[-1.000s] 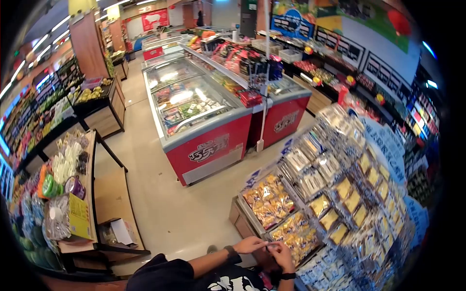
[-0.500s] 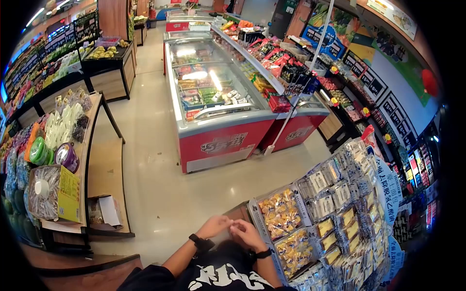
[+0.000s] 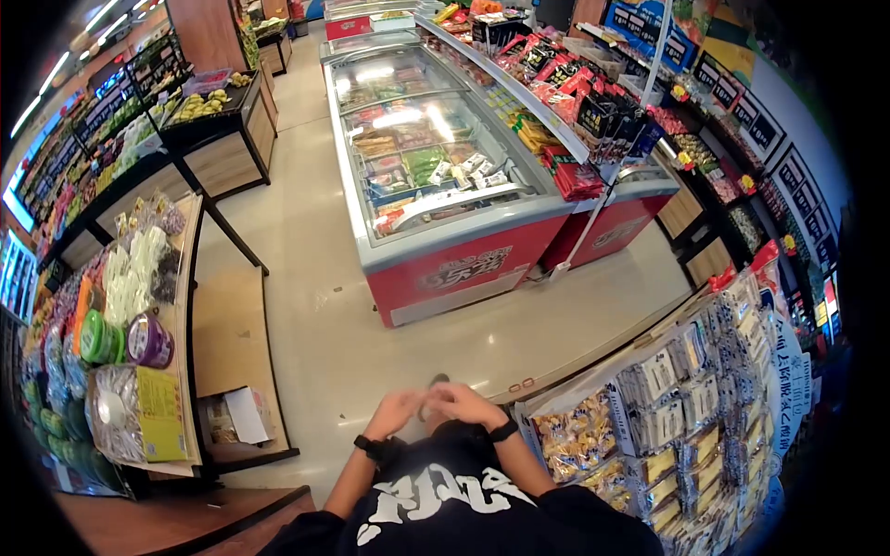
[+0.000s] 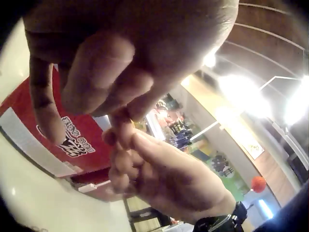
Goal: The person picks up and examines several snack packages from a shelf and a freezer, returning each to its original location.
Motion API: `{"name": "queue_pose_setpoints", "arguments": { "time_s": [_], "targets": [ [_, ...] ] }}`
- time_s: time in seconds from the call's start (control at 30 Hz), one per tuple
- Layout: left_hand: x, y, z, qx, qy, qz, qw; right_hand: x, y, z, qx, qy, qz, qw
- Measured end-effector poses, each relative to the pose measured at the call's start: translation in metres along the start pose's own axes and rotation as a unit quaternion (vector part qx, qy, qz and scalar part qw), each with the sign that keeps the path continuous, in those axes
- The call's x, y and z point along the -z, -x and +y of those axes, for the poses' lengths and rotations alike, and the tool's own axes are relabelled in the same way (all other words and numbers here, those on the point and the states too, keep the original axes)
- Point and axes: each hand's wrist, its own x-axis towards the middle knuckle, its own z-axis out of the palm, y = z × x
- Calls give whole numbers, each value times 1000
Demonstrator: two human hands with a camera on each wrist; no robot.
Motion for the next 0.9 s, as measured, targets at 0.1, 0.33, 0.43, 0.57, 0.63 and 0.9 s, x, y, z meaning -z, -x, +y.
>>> {"name": "queue_pose_setpoints", "arguments": {
  "time_s": [0.1, 0.33, 0.43, 0.57, 0.63, 0.9],
  "targets": [
    [18, -51, 44, 1, -41, 3, 999, 48, -37, -28, 2, -84, 19, 996],
    [26, -173, 134, 27, -119, -67, 990, 155, -113, -17, 47, -125, 190, 973],
    [16, -209, 148, 14, -105, -127, 986, 180, -115, -25, 58, -186, 255, 947],
    [-4, -245, 150, 28, -105, -187, 976, 201, -112, -18, 33, -178, 307, 934],
    [-14, -260, 151, 34, -111, -228, 967, 207, -114, -7, 5, -189, 336, 923],
    [-13, -366, 139, -10, -142, -346, 927, 264, -127, -1, -54, -233, 441, 865]
  ]
}}
